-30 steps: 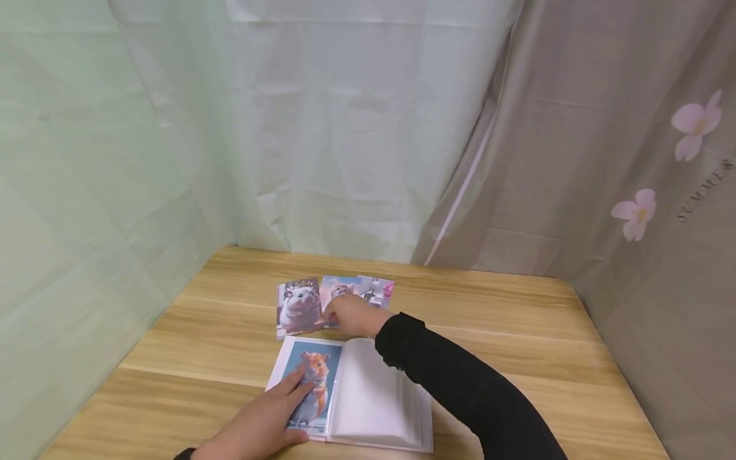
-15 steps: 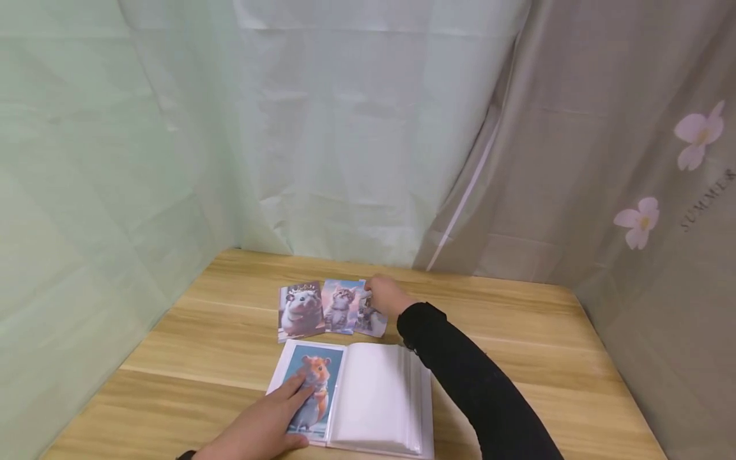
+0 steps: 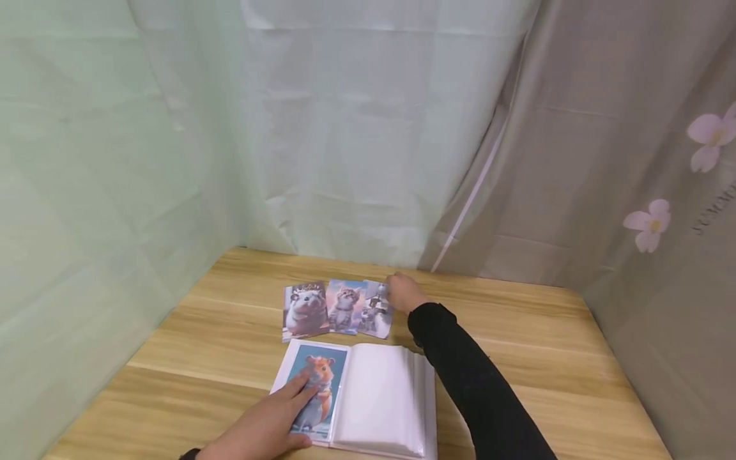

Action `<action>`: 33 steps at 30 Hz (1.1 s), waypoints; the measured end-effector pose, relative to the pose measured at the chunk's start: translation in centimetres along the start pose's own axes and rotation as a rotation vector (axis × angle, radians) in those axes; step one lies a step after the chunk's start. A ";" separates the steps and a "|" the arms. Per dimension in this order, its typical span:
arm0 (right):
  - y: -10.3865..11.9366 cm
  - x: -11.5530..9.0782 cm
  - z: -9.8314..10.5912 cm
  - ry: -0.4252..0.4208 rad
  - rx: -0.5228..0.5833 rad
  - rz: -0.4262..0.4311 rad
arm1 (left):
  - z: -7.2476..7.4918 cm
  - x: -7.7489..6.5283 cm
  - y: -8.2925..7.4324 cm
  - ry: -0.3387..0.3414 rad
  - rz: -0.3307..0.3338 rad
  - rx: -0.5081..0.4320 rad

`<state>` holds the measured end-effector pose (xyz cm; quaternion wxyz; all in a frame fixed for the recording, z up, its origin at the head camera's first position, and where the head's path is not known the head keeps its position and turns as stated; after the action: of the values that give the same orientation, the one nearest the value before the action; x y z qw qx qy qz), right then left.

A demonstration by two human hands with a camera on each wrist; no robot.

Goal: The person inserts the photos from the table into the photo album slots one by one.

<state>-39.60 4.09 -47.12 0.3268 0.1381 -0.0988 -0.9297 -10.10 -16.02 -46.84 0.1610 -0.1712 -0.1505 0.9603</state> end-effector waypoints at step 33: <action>-1.2 -0.2 -0.2 -0.174 0.271 -0.077 | 0.0 0.1 -0.3 -0.018 -0.016 0.049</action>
<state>-40.11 5.09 -47.57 0.2596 0.1035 -0.2459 -0.9281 -10.10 -15.76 -46.76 0.1712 -0.1575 -0.1297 0.9639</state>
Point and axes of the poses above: each hand's wrist, its own x-axis towards the middle knuckle, its own z-axis out of the back of the hand, y = z × x, the point moved 2 cm from there along x, towards the middle knuckle, and after that the axes turned 10 degrees about y, right-handed, at the moved point
